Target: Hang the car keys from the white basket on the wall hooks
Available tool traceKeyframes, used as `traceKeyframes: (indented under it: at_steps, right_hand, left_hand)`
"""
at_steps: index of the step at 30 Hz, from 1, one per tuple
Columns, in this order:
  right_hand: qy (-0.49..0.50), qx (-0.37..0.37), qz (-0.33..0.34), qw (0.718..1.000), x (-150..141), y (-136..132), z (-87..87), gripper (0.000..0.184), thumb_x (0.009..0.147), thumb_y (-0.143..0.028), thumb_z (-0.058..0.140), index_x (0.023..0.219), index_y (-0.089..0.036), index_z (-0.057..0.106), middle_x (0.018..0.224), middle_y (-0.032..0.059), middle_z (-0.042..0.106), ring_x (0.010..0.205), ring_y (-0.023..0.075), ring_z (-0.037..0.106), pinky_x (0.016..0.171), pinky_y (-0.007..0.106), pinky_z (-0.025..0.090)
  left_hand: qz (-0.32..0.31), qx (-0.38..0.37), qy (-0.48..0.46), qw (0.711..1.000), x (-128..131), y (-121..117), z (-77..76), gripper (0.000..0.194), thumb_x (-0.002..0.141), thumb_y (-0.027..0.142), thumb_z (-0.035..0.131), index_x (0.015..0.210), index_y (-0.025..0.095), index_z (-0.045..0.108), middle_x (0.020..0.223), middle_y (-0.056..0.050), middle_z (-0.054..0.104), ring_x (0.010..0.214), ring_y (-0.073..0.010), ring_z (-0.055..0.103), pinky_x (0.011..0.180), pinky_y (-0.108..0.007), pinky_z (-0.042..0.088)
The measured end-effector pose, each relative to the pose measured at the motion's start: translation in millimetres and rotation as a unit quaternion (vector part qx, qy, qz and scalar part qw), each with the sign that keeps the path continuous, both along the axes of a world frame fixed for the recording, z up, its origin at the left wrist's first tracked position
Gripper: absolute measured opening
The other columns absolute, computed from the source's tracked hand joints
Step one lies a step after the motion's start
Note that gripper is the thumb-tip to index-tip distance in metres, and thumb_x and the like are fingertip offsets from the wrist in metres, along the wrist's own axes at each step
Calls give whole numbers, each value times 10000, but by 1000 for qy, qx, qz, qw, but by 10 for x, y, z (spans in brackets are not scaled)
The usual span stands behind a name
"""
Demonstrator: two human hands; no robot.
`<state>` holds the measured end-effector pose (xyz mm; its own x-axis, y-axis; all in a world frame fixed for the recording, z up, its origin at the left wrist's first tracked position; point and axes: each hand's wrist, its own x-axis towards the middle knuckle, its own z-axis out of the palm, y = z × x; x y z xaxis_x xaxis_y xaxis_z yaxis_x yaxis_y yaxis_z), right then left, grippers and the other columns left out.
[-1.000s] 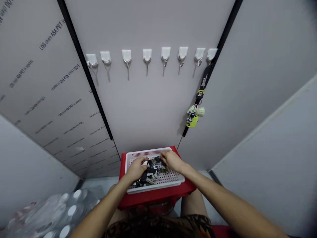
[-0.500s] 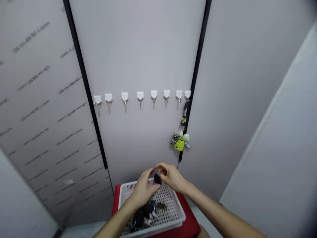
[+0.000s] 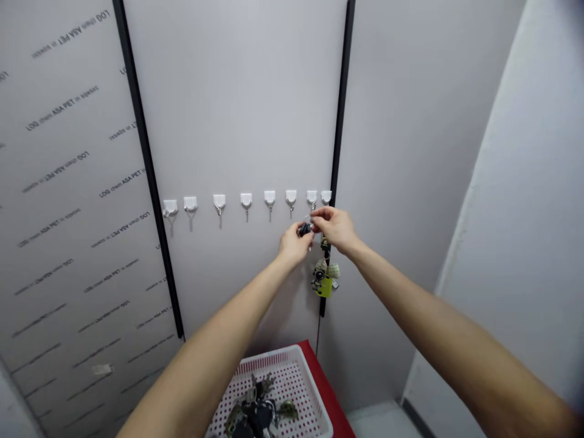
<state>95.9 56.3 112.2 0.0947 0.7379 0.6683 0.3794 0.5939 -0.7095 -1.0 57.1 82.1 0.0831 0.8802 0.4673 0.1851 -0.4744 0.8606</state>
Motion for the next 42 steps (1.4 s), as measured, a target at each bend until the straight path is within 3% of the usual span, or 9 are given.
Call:
traceKeyframes:
  at_steps: [8, 14, 19, 22, 26, 29, 34, 39, 42]
  right_hand:
    - [-11, -7, -117, 993, 101, 295, 213, 159, 590, -88, 404, 682, -113, 531, 501, -6, 512, 431, 74, 499, 470, 215, 421]
    - [-62, 1, -157, 986, 91, 226, 68, 247, 583, -93, 403, 794, -104, 532, 624, 30, 557, 512, 85, 510, 560, 239, 417]
    - [-127, 71, -159, 977, -50, -85, -587, 301, 598, -136, 406, 886, -127, 491, 827, 56, 533, 602, 88, 483, 618, 244, 391]
    - [-263, -34, 8, 964, -271, -387, -1342, 228, 606, -127, 403, 798, -129, 525, 733, 38, 547, 579, 86, 474, 597, 224, 383]
    - [-392, -172, 187, 884, -590, -749, -2231, 203, 600, -150, 450, 778, -144, 546, 722, 36, 556, 628, 104, 485, 610, 214, 373]
    - [-429, -183, 214, 858, -763, -848, -2516, 276, 583, -181, 490, 857, -159, 524, 802, 48, 545, 736, 133, 480, 663, 223, 357]
    - [-460, -179, 164, 854, -904, -820, -2561, 265, 636, -232, 441, 887, -173, 504, 824, 59, 521, 757, 148, 475, 655, 234, 341]
    - [-483, -183, 153, 843, -909, -838, -2565, 154, 667, -207, 394, 695, -167, 540, 701, 43, 532, 670, 133, 472, 599, 224, 327]
    - [-443, -164, 158, 867, -875, -844, -2526, 163, 674, -151, 370, 639, -153, 529, 662, 34, 525, 640, 111, 458, 590, 207, 322]
  left_hand:
    - [40, -16, 12, 999, 163, 268, 203, 278, 658, 144, 426, 934, 140, 458, 680, -25, 570, 560, -88, 526, 518, -201, 399]
    - [26, -34, 22, 999, -36, 118, -82, 307, 655, 173, 445, 960, 135, 445, 737, -38, 568, 592, -89, 525, 537, -205, 398]
    - [-3, -79, 36, 996, -625, -171, -949, 320, 645, 206, 454, 957, 137, 450, 846, -52, 539, 611, -74, 514, 572, -203, 398]
    - [19, -136, 62, 989, -1019, -419, -1607, 264, 645, 190, 436, 895, 120, 485, 805, -48, 552, 656, -89, 513, 623, -217, 398]
    - [42, -168, 178, 969, -1357, -783, -2194, 216, 647, 193, 424, 838, 137, 508, 791, -39, 564, 730, -114, 506, 690, -235, 385]
    - [14, -143, 282, 949, -1437, -965, -2348, 223, 638, 198, 431, 843, 168, 513, 843, -40, 559, 794, -137, 489, 735, -252, 356]
    - [15, -115, 383, 916, -1414, -997, -2408, 265, 614, 170, 439, 870, 181, 504, 875, -50, 546, 840, -163, 462, 742, -259, 324]
    - [25, -155, 392, 907, -1382, -931, -2449, 143, 635, 205, 396, 670, 159, 527, 631, -21, 535, 641, -142, 471, 597, -240, 340]
    - [11, -188, 322, 928, -1375, -914, -2412, 127, 632, 217, 393, 615, 148, 497, 556, 11, 490, 563, -109, 441, 538, -209, 332]
